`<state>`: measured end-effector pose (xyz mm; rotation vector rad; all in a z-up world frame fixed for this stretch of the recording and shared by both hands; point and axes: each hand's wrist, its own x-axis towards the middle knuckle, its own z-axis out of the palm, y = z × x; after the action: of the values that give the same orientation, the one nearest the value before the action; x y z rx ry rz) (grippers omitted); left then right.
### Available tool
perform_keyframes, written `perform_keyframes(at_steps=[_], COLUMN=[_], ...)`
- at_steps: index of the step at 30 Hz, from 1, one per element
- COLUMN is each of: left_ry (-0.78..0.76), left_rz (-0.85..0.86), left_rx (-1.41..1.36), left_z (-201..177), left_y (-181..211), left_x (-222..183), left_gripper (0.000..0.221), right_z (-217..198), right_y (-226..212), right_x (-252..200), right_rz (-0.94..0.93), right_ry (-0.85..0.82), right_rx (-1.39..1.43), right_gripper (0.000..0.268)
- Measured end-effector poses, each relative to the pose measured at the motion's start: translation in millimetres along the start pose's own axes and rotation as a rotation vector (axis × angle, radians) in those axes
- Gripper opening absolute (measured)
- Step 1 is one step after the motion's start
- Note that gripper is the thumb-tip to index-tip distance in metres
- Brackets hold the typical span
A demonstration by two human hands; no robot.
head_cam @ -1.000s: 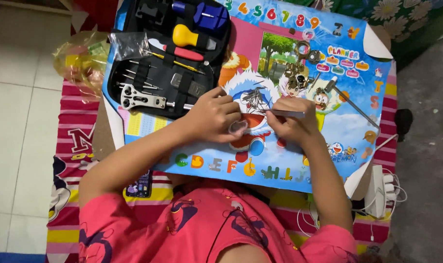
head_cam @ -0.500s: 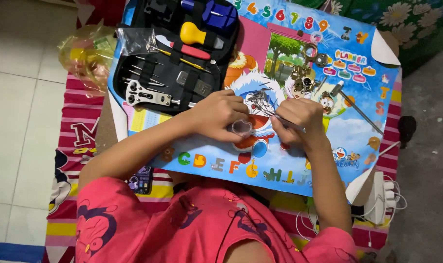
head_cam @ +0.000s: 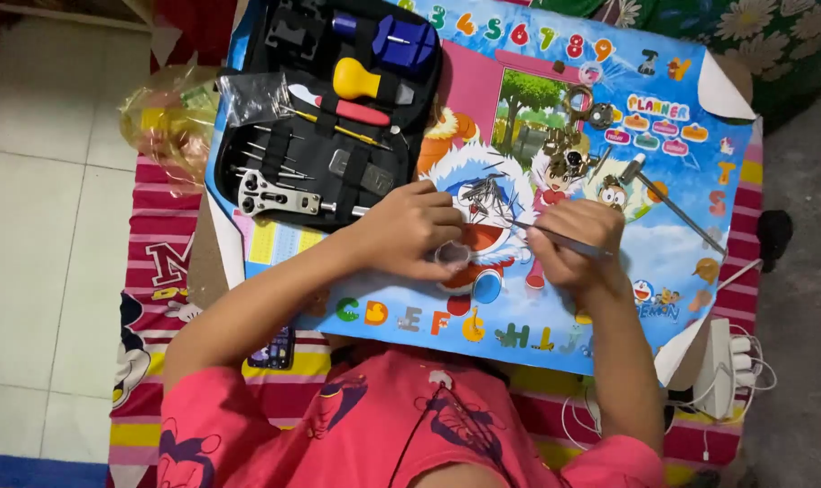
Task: Using precision tools to assemble or repair small watch components on a workspace.
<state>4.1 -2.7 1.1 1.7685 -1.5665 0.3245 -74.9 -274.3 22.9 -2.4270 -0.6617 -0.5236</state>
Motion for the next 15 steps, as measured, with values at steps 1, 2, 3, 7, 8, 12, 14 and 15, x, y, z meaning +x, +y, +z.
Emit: perform_keyframes(at_steps=[1,2,3,7,8,12,14,15], left_ry=[-0.001,-0.004,-0.006,-0.009,-0.011,-0.012,-0.032,-0.052], left_rz=[0.003,-0.015,-0.032,-0.049,-0.046,-0.075,-0.075,-0.075], left_rx=[0.003,-0.014,-0.031,-0.053,-0.049,-0.074,-0.072,-0.075], left_z=[0.5,0.7,0.8,1.2,2.9,-6.7,-7.4,-6.4], left_y=[-1.2,-2.5,-4.3,-2.3,-3.3,1.4,0.9,1.5], left_x=[-1.3,-2.5,-3.7,-3.8,-3.1,3.7,2.7,1.9], left_gripper=[0.044,0.047,0.049,0.051,0.053,0.062,0.060,0.058], right_z=[-1.4,-2.9,-4.2,-2.5,-0.9,9.0,17.0,20.6], right_y=[0.3,0.6,1.2,-8.4,-10.1,-20.6,-23.2,-24.6], right_x=[-1.4,-2.4,-3.0,-11.0,-10.6,0.0,-1.0,-2.9], right_rz=[-0.002,-0.013,-0.024,0.020,0.016,-0.004,-0.006,-0.004], right_ry=[0.004,0.027,0.051,0.056,0.062,0.045,0.038,0.030], right_rx=[-0.001,0.089,0.180,0.315,0.370,0.557,0.570,0.579], right_gripper=[0.038,0.040,0.043,0.043,0.044,0.047,0.045,0.044])
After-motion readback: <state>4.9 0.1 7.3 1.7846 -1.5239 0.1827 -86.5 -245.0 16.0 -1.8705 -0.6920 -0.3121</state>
